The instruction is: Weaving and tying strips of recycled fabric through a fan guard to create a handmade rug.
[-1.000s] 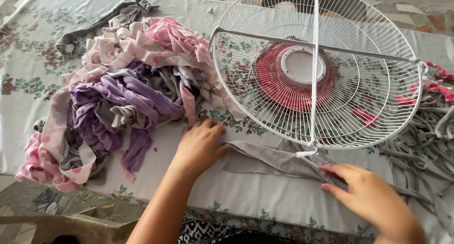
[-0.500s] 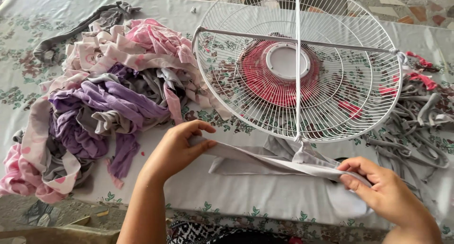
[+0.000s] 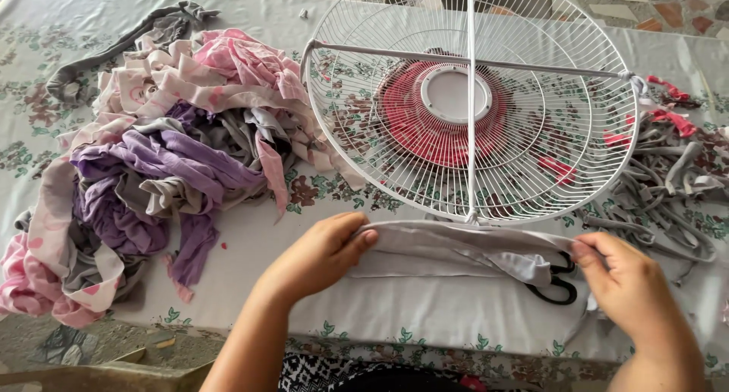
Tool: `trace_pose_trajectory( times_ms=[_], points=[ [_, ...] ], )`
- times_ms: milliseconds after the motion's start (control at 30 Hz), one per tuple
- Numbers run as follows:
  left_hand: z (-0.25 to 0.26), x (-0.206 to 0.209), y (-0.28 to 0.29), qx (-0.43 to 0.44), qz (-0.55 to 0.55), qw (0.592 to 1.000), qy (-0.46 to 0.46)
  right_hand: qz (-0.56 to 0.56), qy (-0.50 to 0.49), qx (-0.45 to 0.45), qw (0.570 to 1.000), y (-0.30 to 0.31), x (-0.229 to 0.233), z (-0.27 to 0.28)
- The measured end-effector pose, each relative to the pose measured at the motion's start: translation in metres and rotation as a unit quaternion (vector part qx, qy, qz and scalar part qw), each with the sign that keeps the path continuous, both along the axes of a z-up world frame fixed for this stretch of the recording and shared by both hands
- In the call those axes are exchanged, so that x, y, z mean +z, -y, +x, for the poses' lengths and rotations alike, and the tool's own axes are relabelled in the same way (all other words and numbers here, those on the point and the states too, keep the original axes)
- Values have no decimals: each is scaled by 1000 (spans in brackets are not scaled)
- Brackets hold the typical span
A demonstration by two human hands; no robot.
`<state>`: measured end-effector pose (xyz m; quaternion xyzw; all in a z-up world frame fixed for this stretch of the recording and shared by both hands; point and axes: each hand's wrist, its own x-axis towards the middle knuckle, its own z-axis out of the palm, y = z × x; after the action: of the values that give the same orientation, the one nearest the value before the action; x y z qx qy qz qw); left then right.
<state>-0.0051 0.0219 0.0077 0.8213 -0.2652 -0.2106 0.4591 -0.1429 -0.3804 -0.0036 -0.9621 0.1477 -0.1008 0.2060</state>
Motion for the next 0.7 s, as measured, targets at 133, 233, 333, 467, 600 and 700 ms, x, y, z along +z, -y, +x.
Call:
trace_pose_trajectory(
  times_ms=[133, 233, 333, 467, 600, 700],
  points=[
    [-5, -38, 16, 33, 117, 971, 207, 22, -129, 64, 989, -19, -12, 12],
    [-6, -45, 18, 32, 147, 953, 264, 33, -190, 11, 981, -19, -25, 14],
    [-10, -43, 26, 30, 147, 957, 247, 26, -212, -33, 976, -5, -23, 16],
    [-21, -45, 45, 23, 55, 966, 251, -103, -105, -81, 986, 22, -41, 0],
    [-20, -27, 43, 37, -24, 993, 109, -29, -42, -66, 996, 8, -15, -6],
    [-10, -15, 24, 33, 1, 993, 113, 19, -80, -15, 996, 2, 0, -8]
  ],
)
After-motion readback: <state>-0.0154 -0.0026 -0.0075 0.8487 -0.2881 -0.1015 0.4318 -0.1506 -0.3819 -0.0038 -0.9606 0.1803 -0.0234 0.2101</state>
